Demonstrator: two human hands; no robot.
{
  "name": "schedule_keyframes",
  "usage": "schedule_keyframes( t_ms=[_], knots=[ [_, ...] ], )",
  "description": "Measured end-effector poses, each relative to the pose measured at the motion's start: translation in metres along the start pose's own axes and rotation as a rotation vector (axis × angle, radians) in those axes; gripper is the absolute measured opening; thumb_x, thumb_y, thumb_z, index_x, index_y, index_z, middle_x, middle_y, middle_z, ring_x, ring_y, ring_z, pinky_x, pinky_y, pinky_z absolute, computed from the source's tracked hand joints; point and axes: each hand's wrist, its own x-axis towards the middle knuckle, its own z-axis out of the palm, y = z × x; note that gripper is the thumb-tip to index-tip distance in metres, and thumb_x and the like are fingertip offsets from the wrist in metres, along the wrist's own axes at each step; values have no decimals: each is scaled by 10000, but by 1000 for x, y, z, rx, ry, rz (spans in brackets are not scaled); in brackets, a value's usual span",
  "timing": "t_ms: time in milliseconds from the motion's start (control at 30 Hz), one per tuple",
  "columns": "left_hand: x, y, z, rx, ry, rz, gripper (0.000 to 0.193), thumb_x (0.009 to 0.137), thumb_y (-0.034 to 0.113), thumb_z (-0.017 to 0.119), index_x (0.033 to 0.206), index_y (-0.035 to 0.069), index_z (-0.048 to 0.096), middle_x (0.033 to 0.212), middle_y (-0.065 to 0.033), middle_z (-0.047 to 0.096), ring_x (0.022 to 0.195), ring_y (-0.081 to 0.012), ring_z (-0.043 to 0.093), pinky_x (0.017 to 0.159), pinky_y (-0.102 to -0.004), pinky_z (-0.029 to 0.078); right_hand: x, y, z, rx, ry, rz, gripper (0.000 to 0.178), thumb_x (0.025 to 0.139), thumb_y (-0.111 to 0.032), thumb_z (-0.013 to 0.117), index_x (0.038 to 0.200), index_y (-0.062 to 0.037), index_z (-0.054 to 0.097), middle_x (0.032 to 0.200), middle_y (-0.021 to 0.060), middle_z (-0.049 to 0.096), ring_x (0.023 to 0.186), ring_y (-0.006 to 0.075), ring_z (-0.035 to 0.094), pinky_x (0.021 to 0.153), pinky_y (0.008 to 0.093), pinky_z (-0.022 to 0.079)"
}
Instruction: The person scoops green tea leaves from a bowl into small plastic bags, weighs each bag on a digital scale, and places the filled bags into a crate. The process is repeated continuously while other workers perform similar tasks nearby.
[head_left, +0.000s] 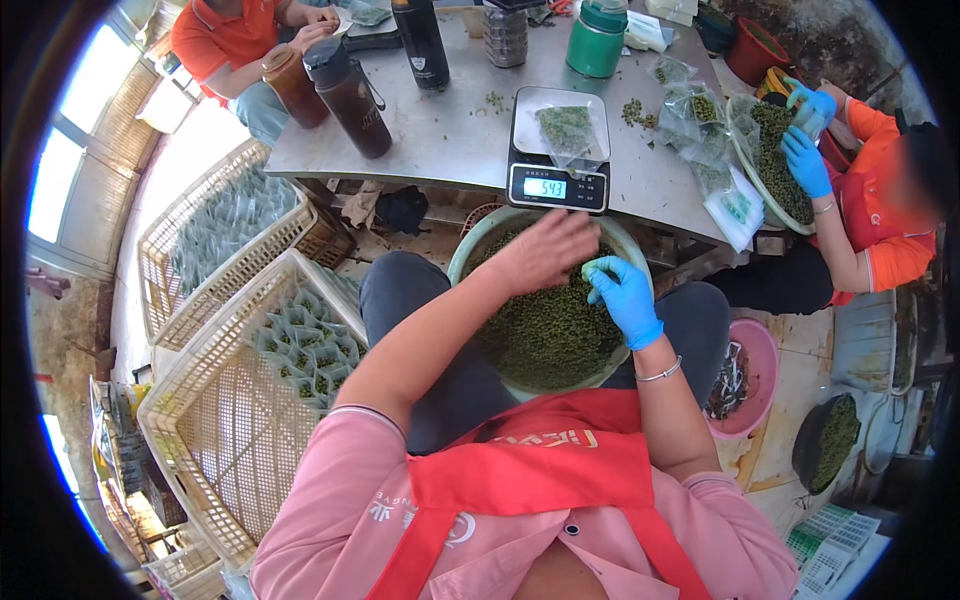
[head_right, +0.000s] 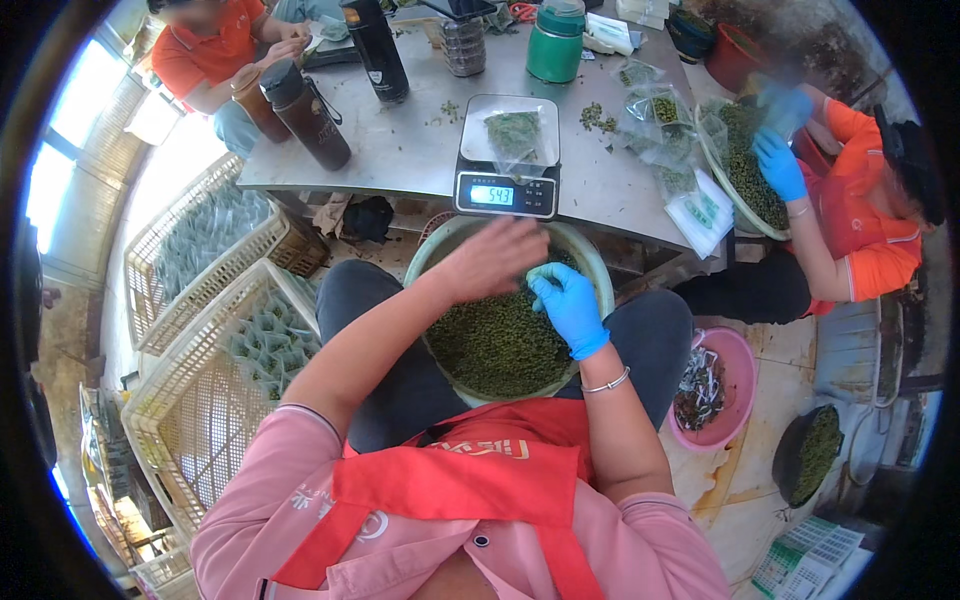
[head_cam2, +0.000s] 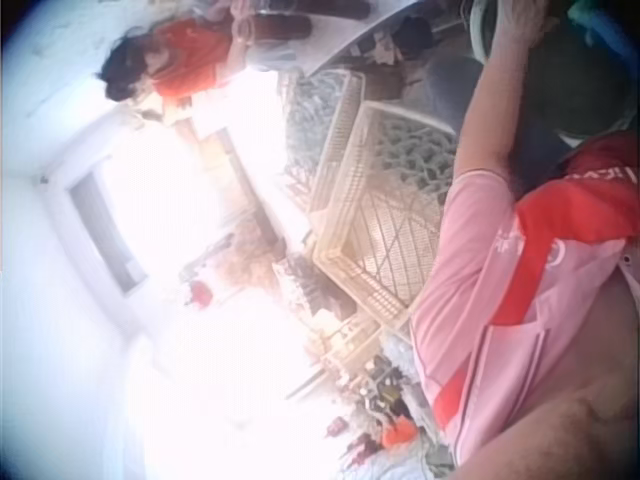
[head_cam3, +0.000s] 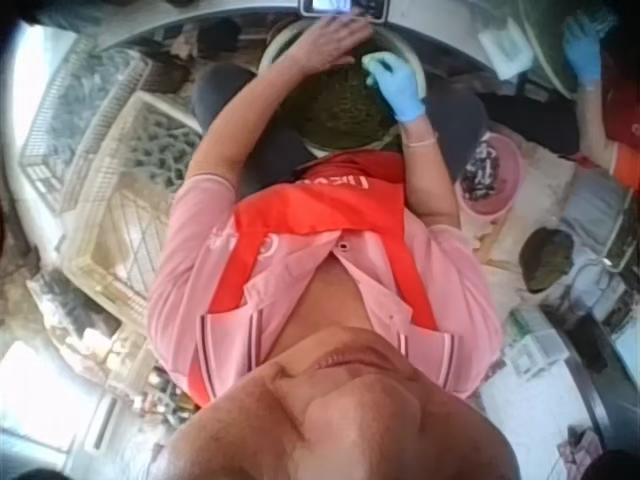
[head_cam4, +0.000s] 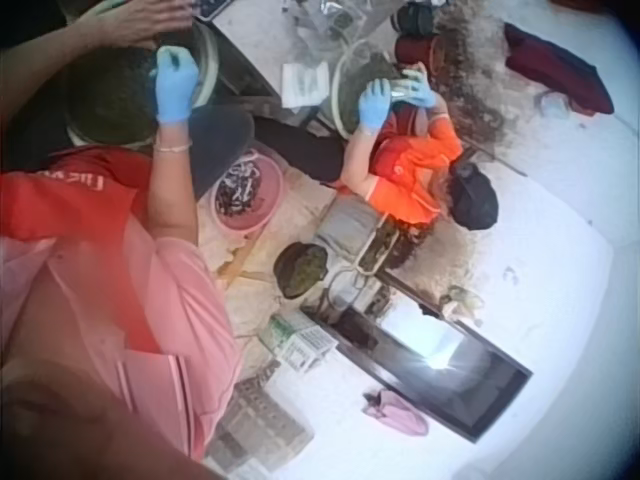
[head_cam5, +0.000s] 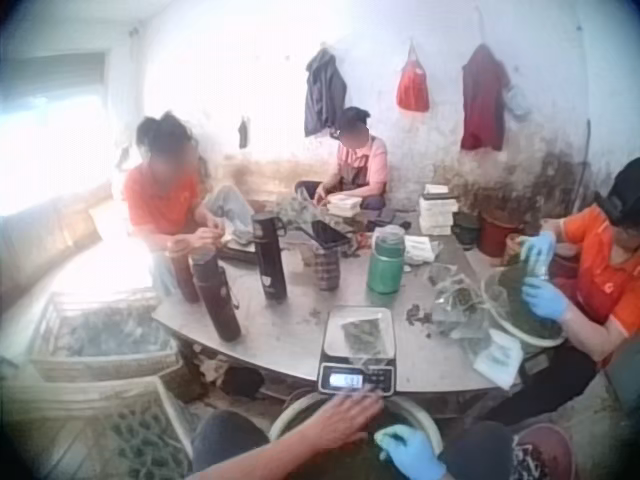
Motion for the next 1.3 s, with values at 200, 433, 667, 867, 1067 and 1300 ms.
schedule_keyframes(
  t_ms=[200,433,667,867,1067,1300],
  knots=[
    [-45,-7,-5,-125,-212,19,279,745,240,601,1001,131,626,889,-41,671,809,-216,631,883,-360,436,-3,4,2,-155,-17,-87,231,839,-121,641,1048,-24,628,780,68,628,598,141,573,589,280,479],
    [-82,-24,-27,-480,425,-1094,284,853,202,634,1103,68,622,876,-114,695,793,-210,686,720,-306,534,56,-46,22,-552,95,-279,559,811,-182,627,1343,-160,456,849,162,638,758,312,625,707,406,495],
    [-75,-20,-35,-498,418,-1051,269,848,199,638,1087,76,626,906,-110,699,824,-216,692,734,-310,534,121,-56,19,-860,43,-171,505,813,-245,604,1299,-179,482,888,183,659,831,339,640,735,446,499],
    [-76,-24,-34,-541,456,-1054,273,846,216,637,1086,87,627,922,-100,698,792,-215,690,715,-311,533,93,-35,12,-499,129,-137,423,794,-223,636,1213,-187,585,784,134,655,735,265,645,704,345,510],
    [-69,-22,-36,-504,413,-1025,258,839,197,636,1077,99,625,928,-79,699,789,-203,689,705,-309,530,128,-46,22,-717,93,-92,507,799,-226,574,1298,-212,482,815,186,653,793,358,636,728,451,490],
    [-79,-22,-36,-520,424,-1025,244,836,168,628,1067,88,626,926,-77,699,794,-202,692,712,-300,532,80,-36,15,-227,40,6,100,829,-126,618,885,-45,606,724,78,636,582,145,588,528,264,472]
  ],
)
